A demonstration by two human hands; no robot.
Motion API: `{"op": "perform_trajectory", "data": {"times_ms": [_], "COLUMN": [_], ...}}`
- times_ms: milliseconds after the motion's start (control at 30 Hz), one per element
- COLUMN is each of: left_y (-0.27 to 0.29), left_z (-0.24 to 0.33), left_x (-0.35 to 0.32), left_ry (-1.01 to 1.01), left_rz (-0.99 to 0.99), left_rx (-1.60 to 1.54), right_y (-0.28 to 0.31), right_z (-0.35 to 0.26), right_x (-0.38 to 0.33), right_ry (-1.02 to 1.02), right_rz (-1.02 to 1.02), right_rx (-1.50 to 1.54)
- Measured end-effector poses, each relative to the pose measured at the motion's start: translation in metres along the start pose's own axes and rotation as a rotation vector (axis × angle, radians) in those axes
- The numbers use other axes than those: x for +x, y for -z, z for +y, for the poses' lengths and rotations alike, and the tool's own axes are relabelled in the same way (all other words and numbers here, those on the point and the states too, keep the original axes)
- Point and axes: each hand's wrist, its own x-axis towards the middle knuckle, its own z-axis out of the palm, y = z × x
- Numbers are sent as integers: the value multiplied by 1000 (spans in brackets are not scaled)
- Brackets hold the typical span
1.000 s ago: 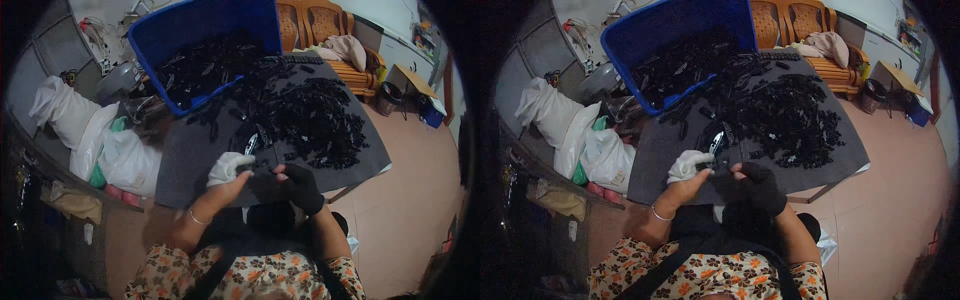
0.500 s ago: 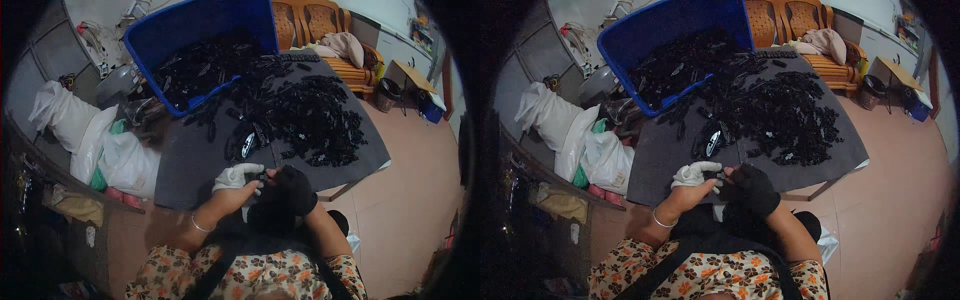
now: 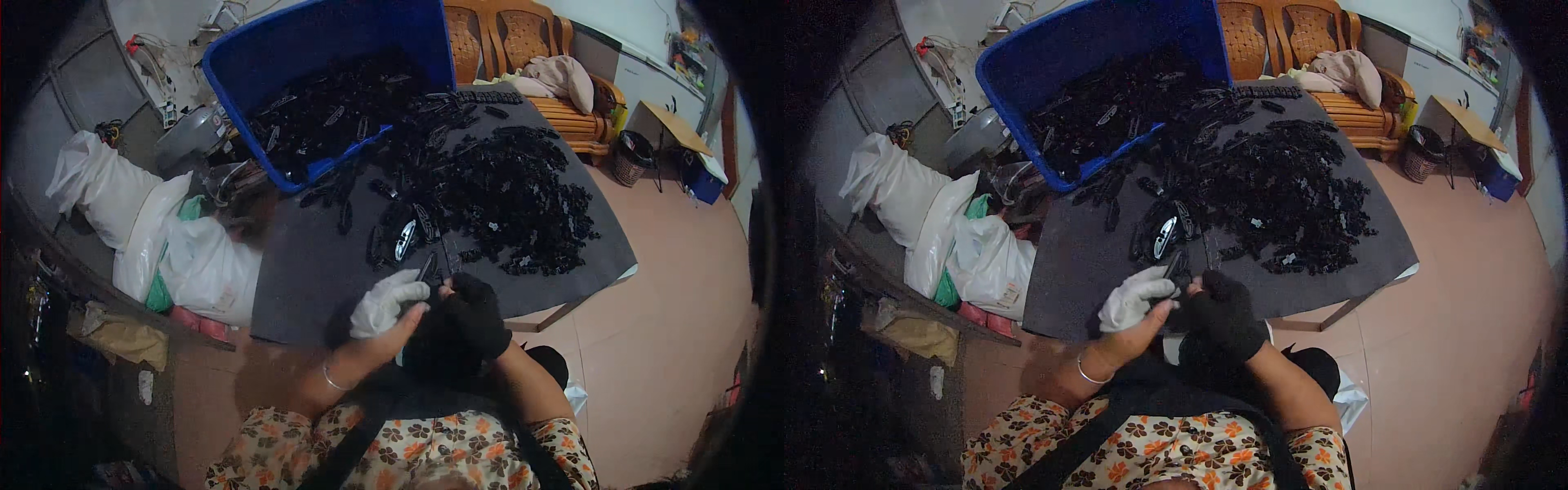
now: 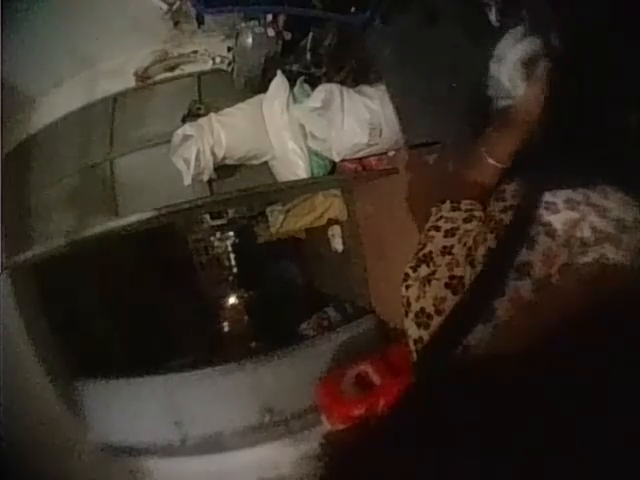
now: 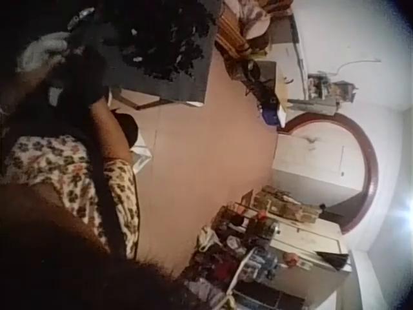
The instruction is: Sorting small black plastic or rubber components into a blue bin on a production floor.
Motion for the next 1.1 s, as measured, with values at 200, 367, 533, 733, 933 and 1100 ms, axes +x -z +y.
{"op": "perform_trajectory", "data": {"times_ms": [200,367,533,733,933,1100], "left_y": [-2,7,9,16,36,18], "left_z": [7,3,4,7,-21,-34], "left_x": [-2,3,-7,0,45,77], "left_ry": [-203,-302,167,183,46,43], "left_rz": [-30,-108,-22,-252,-93,-128], "left_rx": [227,338,56,126,684,908], "right_y": [-3,-1,0,22,49,45], "right_z": [-8,8,-6,-28,-16,0], "right_x": [-5,0,0,2,11,28], "right_ry": [-129,-255,44,54,248,319], "right_rz": [-190,-308,-126,-289,-527,134], "right_rx": [383,283,-18,-302,-648,-837]}}
